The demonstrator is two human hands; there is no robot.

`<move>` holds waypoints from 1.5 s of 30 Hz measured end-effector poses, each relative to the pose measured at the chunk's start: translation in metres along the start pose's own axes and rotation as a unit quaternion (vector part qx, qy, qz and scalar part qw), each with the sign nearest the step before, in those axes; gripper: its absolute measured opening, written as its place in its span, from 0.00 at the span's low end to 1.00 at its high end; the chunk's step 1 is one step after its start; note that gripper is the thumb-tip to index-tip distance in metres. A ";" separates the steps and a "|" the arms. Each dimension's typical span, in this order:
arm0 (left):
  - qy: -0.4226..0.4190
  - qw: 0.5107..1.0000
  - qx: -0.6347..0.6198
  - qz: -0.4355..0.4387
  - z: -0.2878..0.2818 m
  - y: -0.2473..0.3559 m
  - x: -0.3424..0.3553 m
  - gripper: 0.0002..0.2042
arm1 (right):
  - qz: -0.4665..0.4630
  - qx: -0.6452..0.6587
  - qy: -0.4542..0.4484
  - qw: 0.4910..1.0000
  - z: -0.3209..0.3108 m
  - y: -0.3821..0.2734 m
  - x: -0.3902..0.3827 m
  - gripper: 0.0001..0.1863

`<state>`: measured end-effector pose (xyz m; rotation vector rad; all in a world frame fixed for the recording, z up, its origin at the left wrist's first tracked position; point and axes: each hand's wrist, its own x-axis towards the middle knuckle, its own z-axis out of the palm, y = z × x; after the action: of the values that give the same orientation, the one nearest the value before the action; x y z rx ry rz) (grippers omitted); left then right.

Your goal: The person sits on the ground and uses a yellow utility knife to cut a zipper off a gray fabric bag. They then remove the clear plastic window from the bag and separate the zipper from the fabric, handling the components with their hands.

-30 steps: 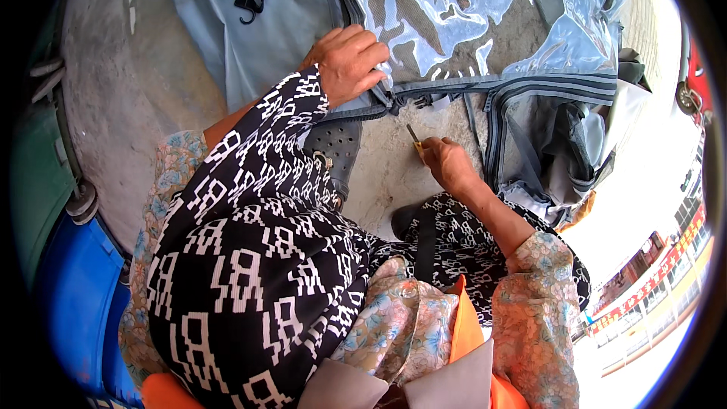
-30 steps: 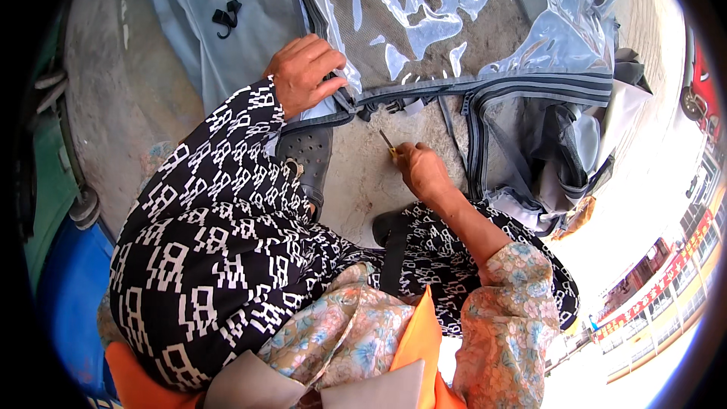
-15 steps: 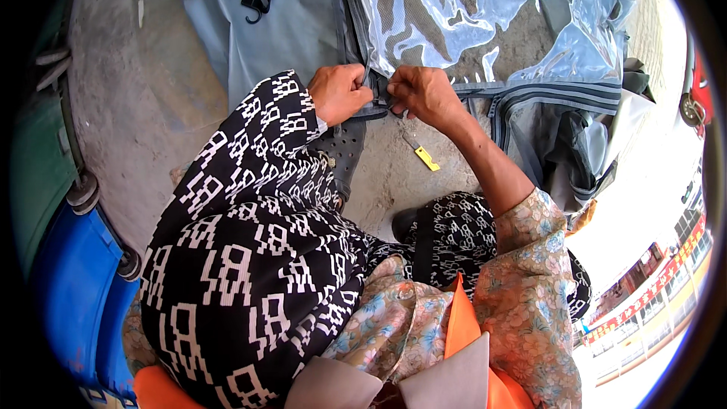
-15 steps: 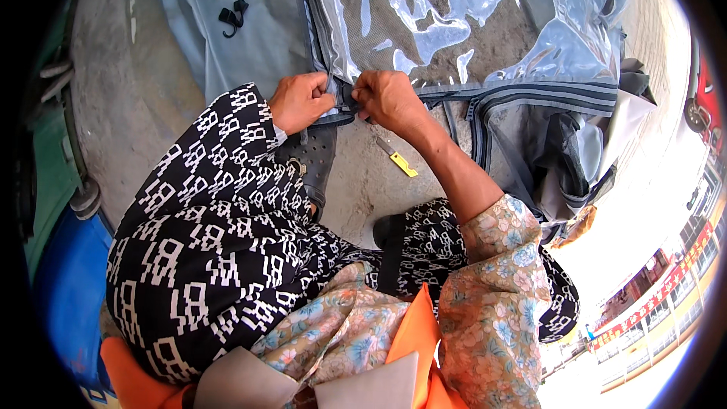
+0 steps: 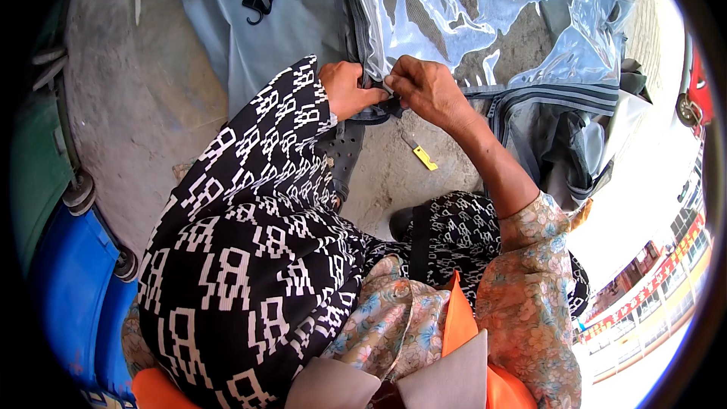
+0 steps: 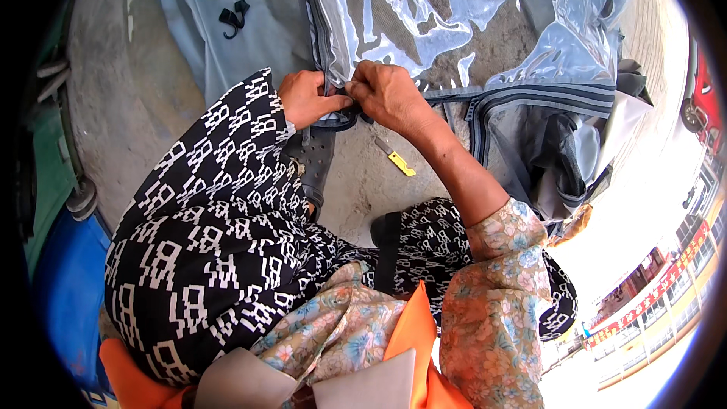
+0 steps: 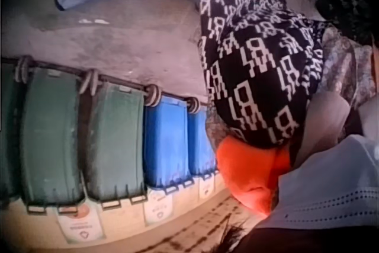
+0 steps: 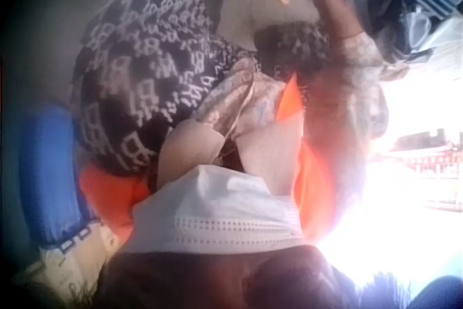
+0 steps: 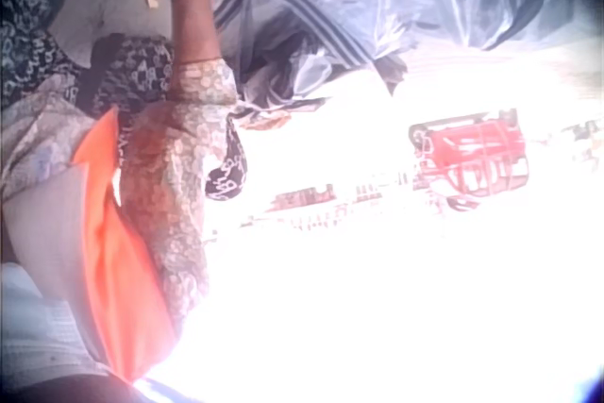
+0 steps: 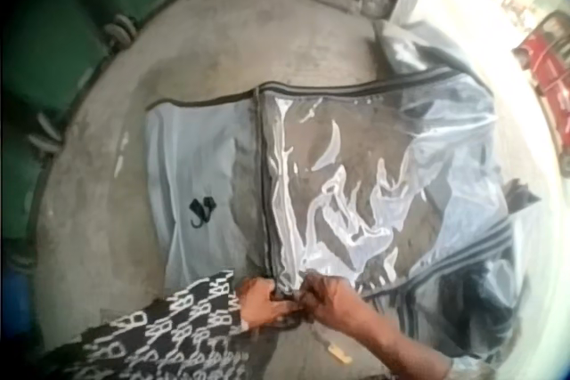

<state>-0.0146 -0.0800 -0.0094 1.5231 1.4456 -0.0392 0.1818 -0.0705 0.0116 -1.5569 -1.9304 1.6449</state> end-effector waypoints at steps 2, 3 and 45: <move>-0.013 0.998 -0.055 -0.012 0.005 -0.007 0.004 0.18 | 0.037 -0.024 -0.045 0.998 0.001 -0.010 -0.003 0.18; -0.036 0.990 -0.132 -0.025 0.006 -0.013 0.001 0.13 | 0.056 -0.036 -0.067 0.996 0.001 -0.015 -0.003 0.20; 0.162 0.858 0.064 0.484 -0.033 0.079 0.012 0.03 | 0.095 0.601 0.276 0.744 0.052 -0.049 -0.042 0.07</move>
<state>0.0302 -0.0335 0.0479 2.2926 0.7635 0.7710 0.1364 -0.1281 0.0510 -1.3348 -0.1882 1.6008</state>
